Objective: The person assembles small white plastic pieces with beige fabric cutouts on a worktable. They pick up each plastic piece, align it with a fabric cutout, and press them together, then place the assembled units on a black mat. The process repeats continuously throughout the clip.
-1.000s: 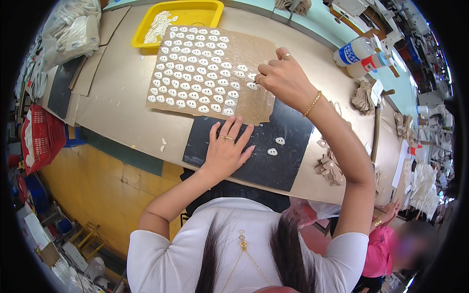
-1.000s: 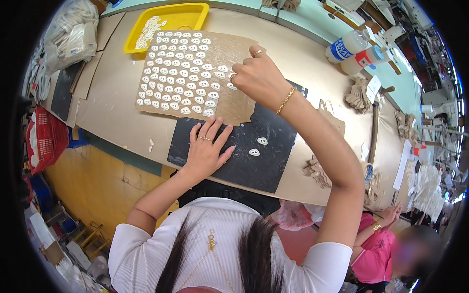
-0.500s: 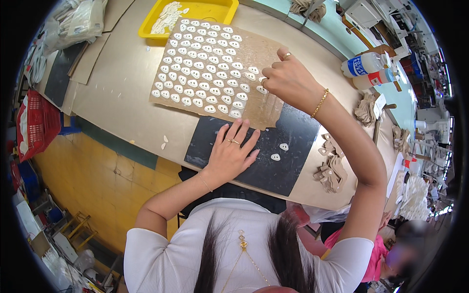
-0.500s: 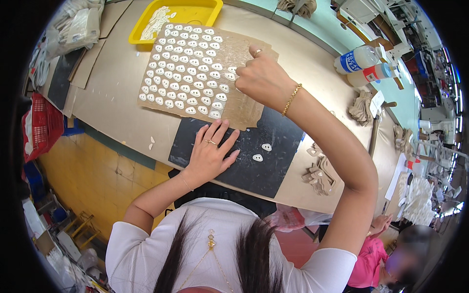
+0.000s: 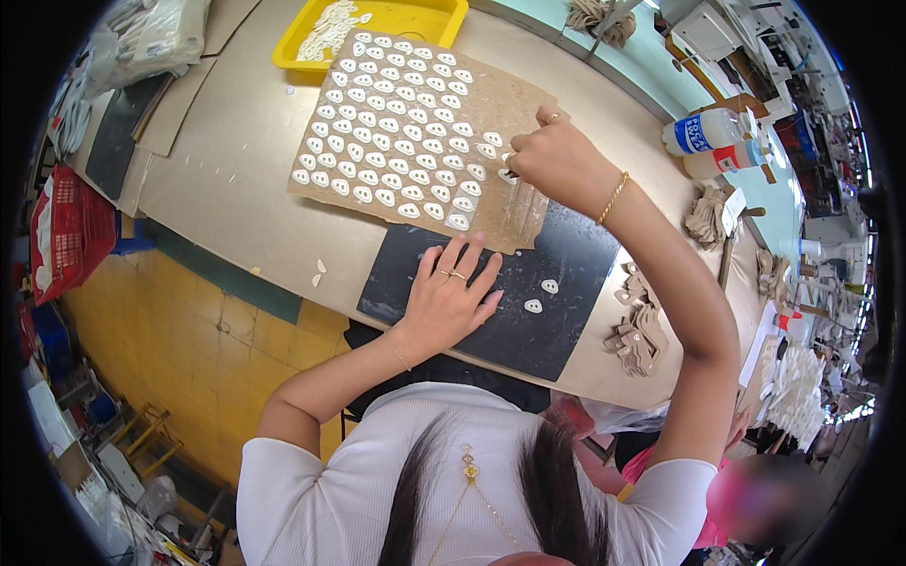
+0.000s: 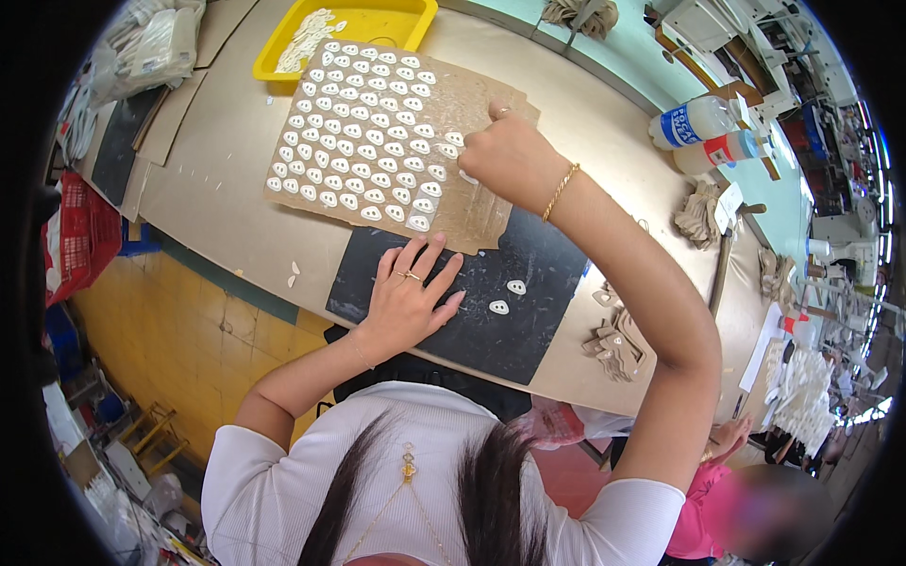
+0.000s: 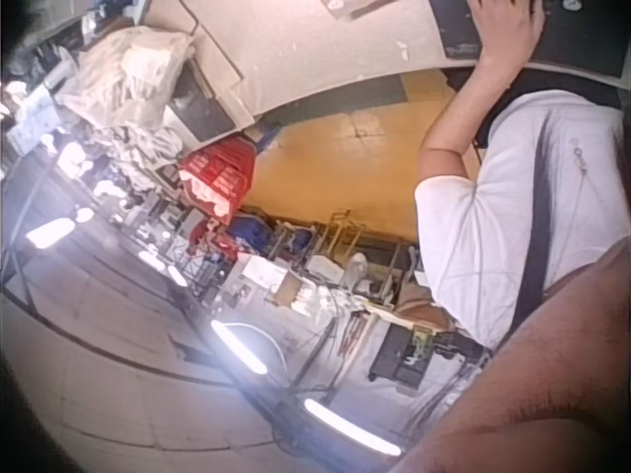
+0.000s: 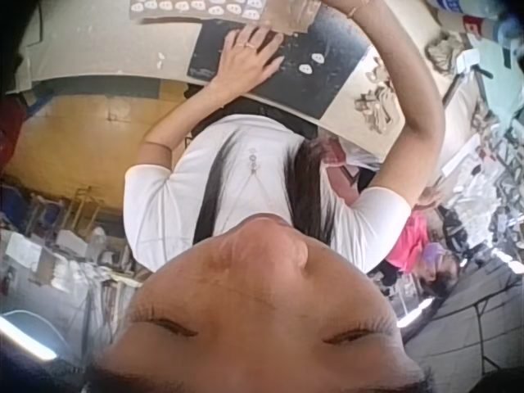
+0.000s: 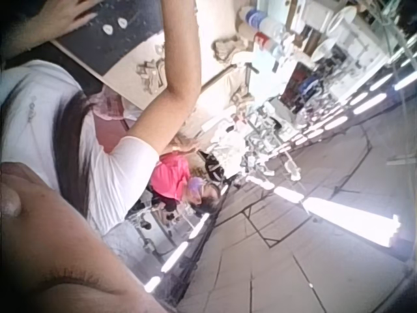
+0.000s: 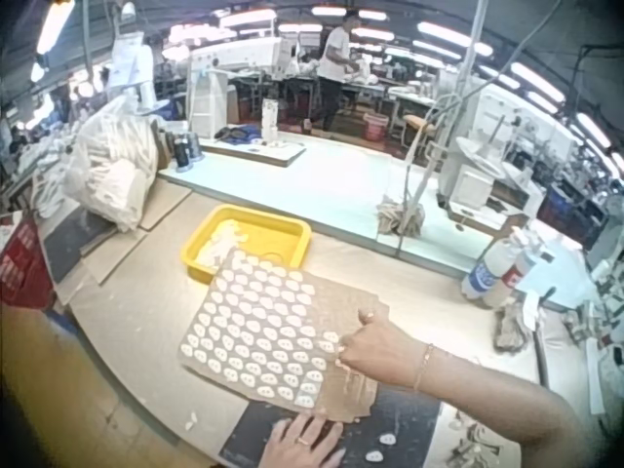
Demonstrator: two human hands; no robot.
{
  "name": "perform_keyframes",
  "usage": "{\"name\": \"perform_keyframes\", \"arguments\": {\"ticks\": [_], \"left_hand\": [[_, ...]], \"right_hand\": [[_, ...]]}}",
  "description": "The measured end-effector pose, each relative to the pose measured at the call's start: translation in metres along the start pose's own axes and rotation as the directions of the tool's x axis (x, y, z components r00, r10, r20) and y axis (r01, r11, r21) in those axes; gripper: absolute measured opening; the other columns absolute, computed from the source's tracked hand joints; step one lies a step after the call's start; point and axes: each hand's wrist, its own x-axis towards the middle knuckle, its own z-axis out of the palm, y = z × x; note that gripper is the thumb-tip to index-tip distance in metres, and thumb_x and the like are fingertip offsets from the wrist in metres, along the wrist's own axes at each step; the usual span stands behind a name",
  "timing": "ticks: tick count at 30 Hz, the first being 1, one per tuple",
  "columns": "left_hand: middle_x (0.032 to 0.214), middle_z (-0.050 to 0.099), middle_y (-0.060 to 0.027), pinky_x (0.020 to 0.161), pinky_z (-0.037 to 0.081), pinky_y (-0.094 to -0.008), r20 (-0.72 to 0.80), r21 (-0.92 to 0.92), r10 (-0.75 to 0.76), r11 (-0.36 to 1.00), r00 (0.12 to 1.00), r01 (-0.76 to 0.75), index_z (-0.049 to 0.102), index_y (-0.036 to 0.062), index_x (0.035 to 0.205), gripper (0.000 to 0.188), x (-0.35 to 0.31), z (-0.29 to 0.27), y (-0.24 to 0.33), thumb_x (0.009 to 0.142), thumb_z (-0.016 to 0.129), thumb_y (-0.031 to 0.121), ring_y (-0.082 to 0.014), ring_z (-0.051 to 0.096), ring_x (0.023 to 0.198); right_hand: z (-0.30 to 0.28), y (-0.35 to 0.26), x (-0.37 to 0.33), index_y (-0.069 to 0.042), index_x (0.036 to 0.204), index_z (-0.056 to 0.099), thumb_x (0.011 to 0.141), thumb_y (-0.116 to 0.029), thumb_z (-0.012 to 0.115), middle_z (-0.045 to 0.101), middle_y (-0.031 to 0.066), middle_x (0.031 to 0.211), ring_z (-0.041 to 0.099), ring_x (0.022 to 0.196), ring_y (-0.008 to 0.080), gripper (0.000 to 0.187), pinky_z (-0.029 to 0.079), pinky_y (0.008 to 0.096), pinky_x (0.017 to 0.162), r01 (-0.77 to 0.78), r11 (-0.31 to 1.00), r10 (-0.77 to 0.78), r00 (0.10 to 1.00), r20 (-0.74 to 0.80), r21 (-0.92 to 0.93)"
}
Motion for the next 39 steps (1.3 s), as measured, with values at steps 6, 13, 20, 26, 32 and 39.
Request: {"name": "perform_keyframes", "arguments": {"ticks": [6,13,20,26,32,39], "left_hand": [[0.142,0.053,-0.0186,0.102,0.04,-0.0493,-0.015,0.015,0.002,1.0,1.0,-0.002,0.065,0.0067,0.128,0.052,-0.001,0.001,0.0,0.084,0.076,0.032,-0.0349,0.049,0.129],[0.142,0.054,-0.0171,0.101,0.04,-0.0495,-0.03,0.075,0.015,0.997,0.999,-0.013,0.064,0.0052,0.129,0.055,-0.009,-0.001,-0.002,0.083,0.076,0.033,-0.0339,0.049,0.13],[0.142,0.055,-0.0177,0.103,0.039,-0.0506,-0.029,0.128,0.009,0.992,1.0,-0.005,0.064,0.0056,0.13,0.057,-0.011,-0.001,-0.001,0.083,0.075,0.036,-0.0332,0.049,0.133],[0.136,0.048,-0.0157,0.104,0.035,-0.0518,-0.011,0.067,-0.015,0.998,1.0,0.016,0.059,0.0066,0.135,0.06,-0.01,-0.002,-0.001,0.084,0.076,0.034,-0.0342,0.042,0.13],[0.127,0.044,-0.0128,0.102,0.032,-0.0507,0.012,0.061,-0.059,0.996,0.998,0.058,0.06,0.0108,0.135,0.056,-0.012,-0.002,0.002,0.085,0.076,0.031,-0.034,0.038,0.123],[0.125,0.052,-0.0095,0.099,0.034,-0.0472,0.003,-0.078,0.195,0.978,0.981,-0.194,0.065,0.0153,0.128,0.05,0.006,-0.001,0.01,0.081,0.077,0.027,-0.0304,0.043,0.12]], "right_hand": [[0.013,0.03,-0.005,-0.005,0.096,0.079,0.08,-0.023,0.081,0.076,0.0127,0.088,0.073,0.083,0.0263,0.024,0.056,0.035,0.079,-0.256,0.758,0.175,0.966,0.192,0.6],[0.02,0.028,-0.031,-0.005,0.102,0.08,0.081,-0.026,0.082,0.077,0.0121,0.088,0.072,0.079,0.023,0.029,0.055,0.0327,0.075,-0.33,0.581,0.245,0.942,0.227,0.744],[0.012,-0.003,-0.036,-0.005,0.101,0.079,0.081,-0.024,0.082,0.077,0.0117,0.089,0.072,0.078,0.0233,0.028,0.055,0.033,0.073,-0.249,0.498,0.116,0.968,0.221,0.831],[-0.024,-0.023,-0.069,-0.008,0.096,0.079,0.081,-0.023,0.082,0.074,0.0088,0.085,0.069,0.076,0.0245,0.021,0.05,0.0346,0.079,-0.17,0.673,0.138,0.985,0.103,0.72],[-0.027,-0.047,-0.111,-0.011,0.08,0.072,0.08,-0.017,0.074,0.056,0.003,0.069,0.055,0.065,0.0202,0.005,0.041,0.0352,0.084,-0.015,0.982,-0.009,0.992,0.128,0.187],[-0.011,-0.062,-0.109,-0.016,0.067,0.067,0.076,-0.014,0.067,0.054,-0.0015,0.066,0.06,0.066,0.0148,0.009,0.041,0.0353,0.09,0.133,0.988,-0.133,0.991,-0.004,0.073]]}}
